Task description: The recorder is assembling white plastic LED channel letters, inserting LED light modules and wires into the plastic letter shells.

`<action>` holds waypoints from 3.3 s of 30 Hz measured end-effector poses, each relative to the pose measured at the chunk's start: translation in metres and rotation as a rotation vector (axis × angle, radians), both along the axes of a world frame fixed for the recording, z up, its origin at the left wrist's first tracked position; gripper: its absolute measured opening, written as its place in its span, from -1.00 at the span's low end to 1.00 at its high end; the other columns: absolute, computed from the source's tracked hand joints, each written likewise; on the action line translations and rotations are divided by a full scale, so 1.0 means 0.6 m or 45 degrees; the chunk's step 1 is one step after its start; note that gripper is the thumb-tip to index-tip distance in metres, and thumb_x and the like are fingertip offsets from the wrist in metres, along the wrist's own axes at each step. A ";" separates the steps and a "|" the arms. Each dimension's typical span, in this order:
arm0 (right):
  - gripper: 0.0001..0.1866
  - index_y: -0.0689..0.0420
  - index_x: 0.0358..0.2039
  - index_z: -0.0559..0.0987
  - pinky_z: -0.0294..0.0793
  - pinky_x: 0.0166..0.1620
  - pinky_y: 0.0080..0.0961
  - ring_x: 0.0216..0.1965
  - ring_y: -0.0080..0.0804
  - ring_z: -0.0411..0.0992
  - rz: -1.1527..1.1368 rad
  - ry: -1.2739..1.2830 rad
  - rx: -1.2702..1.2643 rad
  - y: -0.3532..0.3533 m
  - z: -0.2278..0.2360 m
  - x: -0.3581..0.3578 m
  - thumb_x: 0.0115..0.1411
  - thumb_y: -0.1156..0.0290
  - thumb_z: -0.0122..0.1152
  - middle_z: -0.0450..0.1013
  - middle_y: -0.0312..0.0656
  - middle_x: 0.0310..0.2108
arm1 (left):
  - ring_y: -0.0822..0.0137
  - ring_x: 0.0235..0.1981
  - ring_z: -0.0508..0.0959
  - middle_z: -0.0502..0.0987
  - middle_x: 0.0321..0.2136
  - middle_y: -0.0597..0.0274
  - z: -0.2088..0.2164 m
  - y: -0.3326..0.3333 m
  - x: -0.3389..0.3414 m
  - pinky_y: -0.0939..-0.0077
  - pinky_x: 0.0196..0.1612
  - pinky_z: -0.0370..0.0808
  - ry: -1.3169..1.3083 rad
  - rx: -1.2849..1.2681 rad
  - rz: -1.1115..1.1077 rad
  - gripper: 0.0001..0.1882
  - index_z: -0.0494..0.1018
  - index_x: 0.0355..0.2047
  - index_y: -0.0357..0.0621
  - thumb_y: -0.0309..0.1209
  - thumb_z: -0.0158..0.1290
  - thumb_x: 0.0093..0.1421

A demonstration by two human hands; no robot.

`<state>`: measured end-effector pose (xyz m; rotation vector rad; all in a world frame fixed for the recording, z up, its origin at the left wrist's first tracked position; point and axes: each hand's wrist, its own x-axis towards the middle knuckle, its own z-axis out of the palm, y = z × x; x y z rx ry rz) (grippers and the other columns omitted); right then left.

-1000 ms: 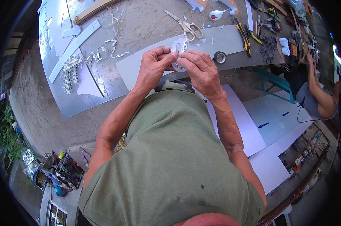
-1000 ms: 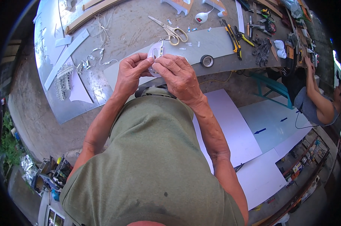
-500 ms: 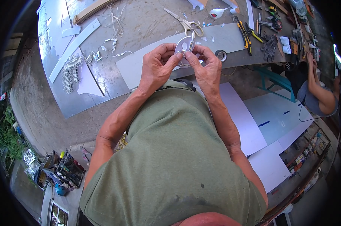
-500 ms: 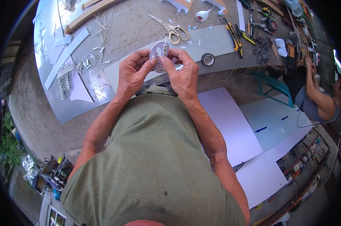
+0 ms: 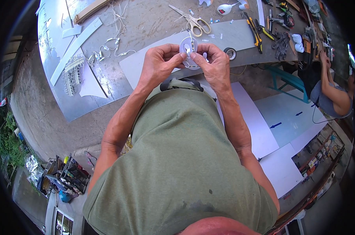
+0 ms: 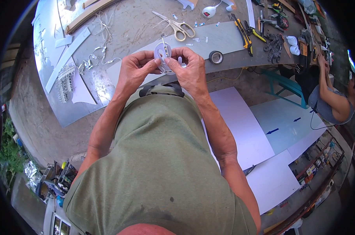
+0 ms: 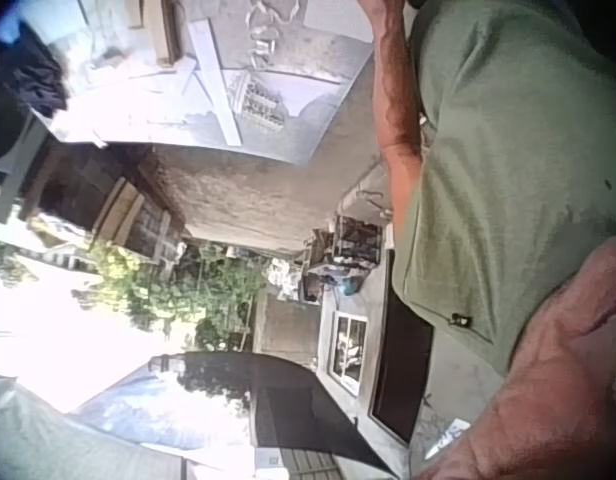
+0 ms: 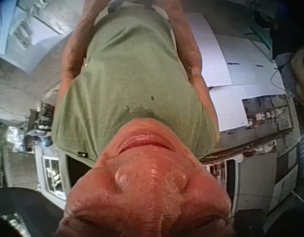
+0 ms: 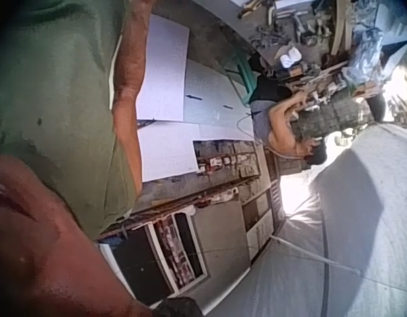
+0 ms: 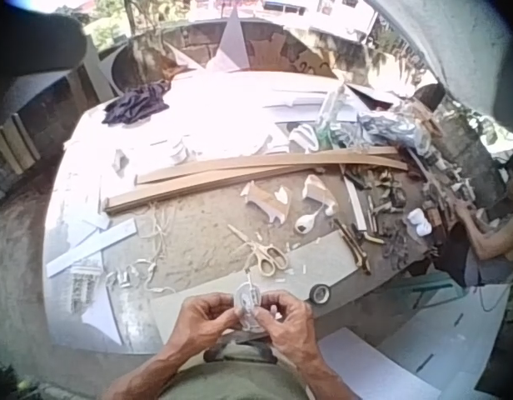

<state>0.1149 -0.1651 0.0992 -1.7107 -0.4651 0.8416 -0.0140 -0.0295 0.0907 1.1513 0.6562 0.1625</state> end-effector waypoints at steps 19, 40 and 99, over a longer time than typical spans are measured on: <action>-0.81 0.25 -0.29 0.66 0.41 -0.41 -0.64 -0.45 -0.69 0.39 0.142 -0.020 -0.041 0.001 -0.009 0.017 0.12 0.42 0.41 0.56 -0.35 -0.44 | 0.34 -0.31 0.67 0.66 -0.29 0.02 -0.013 0.001 0.000 0.47 -0.21 0.69 -0.017 -0.064 -0.031 -0.70 0.53 -0.09 -0.46 -0.46 0.21 0.26; -0.75 0.01 -0.33 0.69 0.45 0.07 -0.26 0.05 -0.21 0.44 0.241 -0.820 0.155 -0.010 -0.007 -0.005 -0.07 0.47 0.53 0.42 -0.19 0.08 | 0.42 -0.37 0.66 0.67 -0.35 0.09 -0.008 -0.001 0.003 0.55 -0.26 0.67 -0.035 -0.017 0.141 -0.73 0.55 -0.13 -0.42 -0.47 0.23 0.24; -0.72 0.13 -0.19 0.66 0.47 -0.24 -0.50 -0.26 -0.44 0.48 0.107 -0.651 -0.115 -0.003 0.017 0.022 0.07 0.35 0.43 0.56 -0.28 -0.25 | 0.44 -0.33 0.65 0.67 -0.34 0.12 -0.020 -0.016 0.000 0.55 -0.22 0.66 -0.071 0.076 0.112 -0.72 0.54 -0.09 -0.41 -0.51 0.23 0.23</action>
